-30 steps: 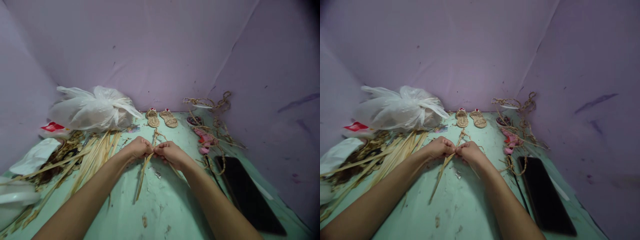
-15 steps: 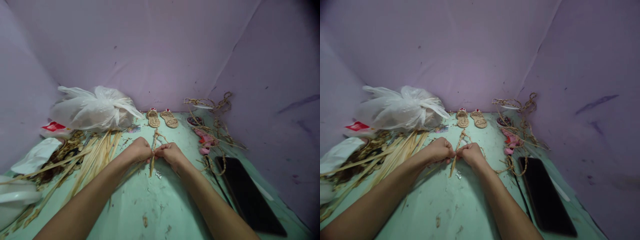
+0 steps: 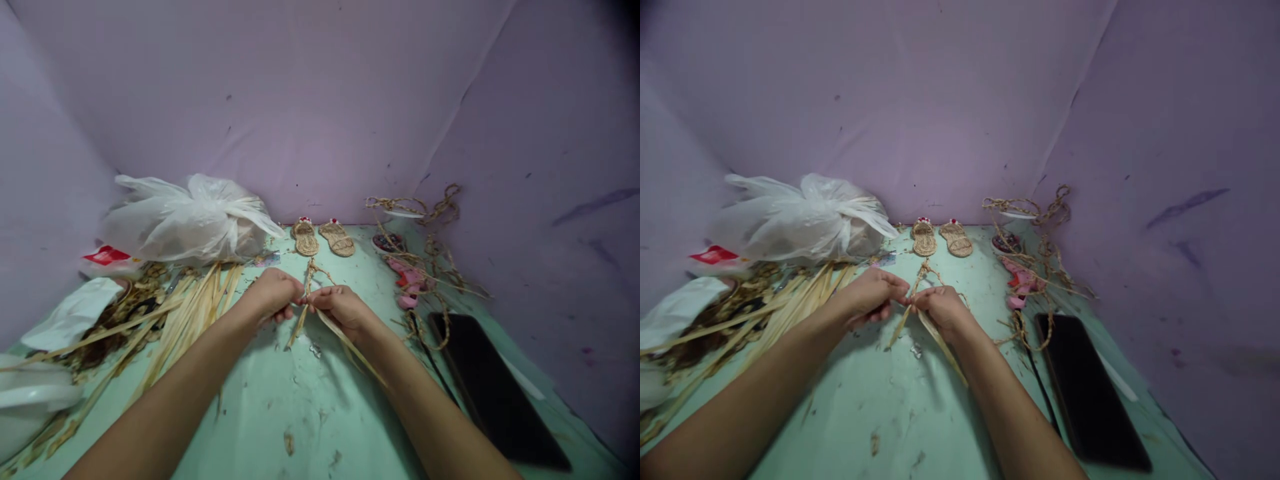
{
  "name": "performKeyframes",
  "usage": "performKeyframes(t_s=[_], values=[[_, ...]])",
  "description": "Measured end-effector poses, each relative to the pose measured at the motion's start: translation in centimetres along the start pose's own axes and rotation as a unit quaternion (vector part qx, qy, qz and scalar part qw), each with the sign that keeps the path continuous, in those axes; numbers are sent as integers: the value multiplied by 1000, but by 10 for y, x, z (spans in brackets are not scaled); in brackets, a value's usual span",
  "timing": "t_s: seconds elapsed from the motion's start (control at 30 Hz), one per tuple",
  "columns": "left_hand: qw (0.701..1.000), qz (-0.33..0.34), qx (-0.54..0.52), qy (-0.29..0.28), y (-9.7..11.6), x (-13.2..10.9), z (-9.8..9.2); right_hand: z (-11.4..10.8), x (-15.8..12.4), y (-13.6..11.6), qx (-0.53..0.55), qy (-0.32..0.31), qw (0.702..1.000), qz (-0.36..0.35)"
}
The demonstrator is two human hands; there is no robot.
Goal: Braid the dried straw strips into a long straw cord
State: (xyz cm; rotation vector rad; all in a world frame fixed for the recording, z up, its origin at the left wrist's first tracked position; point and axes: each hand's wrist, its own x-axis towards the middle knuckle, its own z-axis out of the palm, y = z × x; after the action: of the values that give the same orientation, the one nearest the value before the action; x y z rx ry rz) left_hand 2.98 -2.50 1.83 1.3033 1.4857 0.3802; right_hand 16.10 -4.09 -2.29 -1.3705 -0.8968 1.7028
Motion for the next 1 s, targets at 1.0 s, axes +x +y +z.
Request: performKeyframes(t_s=[1.0], values=[[999,22,-11,-34,-7,-1,16,47,-55,-16,-717,102,680,-118]])
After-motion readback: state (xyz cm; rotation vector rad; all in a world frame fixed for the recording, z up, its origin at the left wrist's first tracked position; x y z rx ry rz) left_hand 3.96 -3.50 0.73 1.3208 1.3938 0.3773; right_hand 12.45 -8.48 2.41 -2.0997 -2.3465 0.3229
